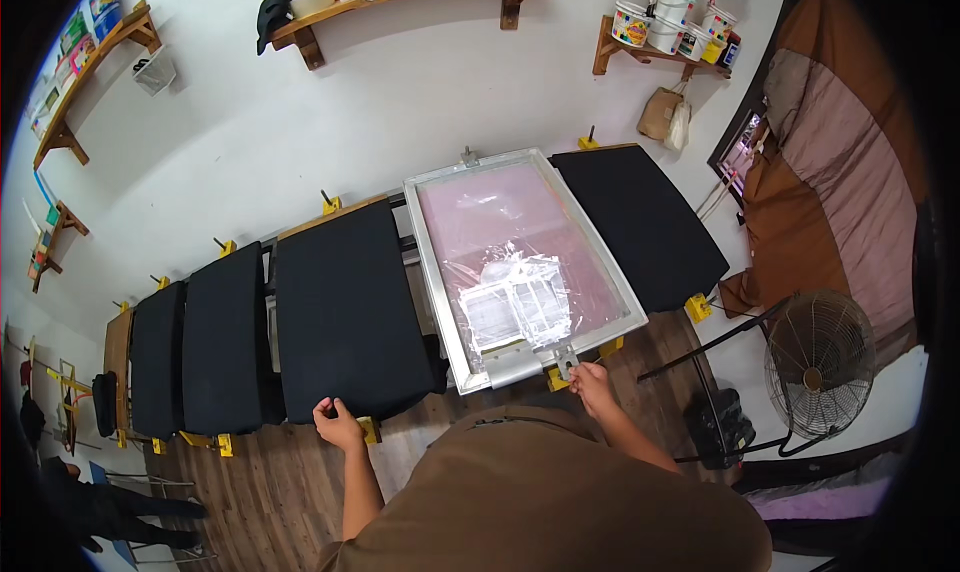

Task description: Applying ink to a t-shirt using a screen printing frame and a squeegee.

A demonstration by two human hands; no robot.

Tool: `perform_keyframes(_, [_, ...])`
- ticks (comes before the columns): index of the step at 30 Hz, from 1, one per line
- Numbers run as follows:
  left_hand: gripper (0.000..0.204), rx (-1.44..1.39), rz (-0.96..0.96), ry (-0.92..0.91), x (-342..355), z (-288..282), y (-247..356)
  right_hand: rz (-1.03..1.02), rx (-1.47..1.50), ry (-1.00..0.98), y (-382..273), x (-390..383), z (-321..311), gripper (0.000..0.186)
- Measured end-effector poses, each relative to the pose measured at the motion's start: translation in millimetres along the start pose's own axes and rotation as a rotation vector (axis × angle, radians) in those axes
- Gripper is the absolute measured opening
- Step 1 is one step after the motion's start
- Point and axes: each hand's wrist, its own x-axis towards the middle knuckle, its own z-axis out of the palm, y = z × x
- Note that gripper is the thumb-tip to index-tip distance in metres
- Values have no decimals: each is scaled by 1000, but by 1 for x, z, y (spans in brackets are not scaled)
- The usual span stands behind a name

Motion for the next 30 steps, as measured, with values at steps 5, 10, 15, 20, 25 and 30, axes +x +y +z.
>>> perform_keyframes(5, [19,-72,-68,2,-7,1,-1,14,-42,19,-3,-3,-6,19])
perform_keyframes(10, [22,24,82,-26,-9,-3,4,-21,-194,19,-6,0,-9,20])
perform_keyframes(15, [24,83,173,-43,-10,-5,11,-25,-158,32,-2,1,-10,20])
perform_keyframes(20, [26,-36,47,-62,-4,-1,-8,-16,-190,4,-6,-1,-7,19])
perform_keyframes(25, [26,-44,80,-60,-2,1,-13,3,-170,20,-3,-2,-8,19])
perform_keyframes(30, [26,-77,67,-64,-4,0,-8,-10,-214,21,-2,0,-10,18])
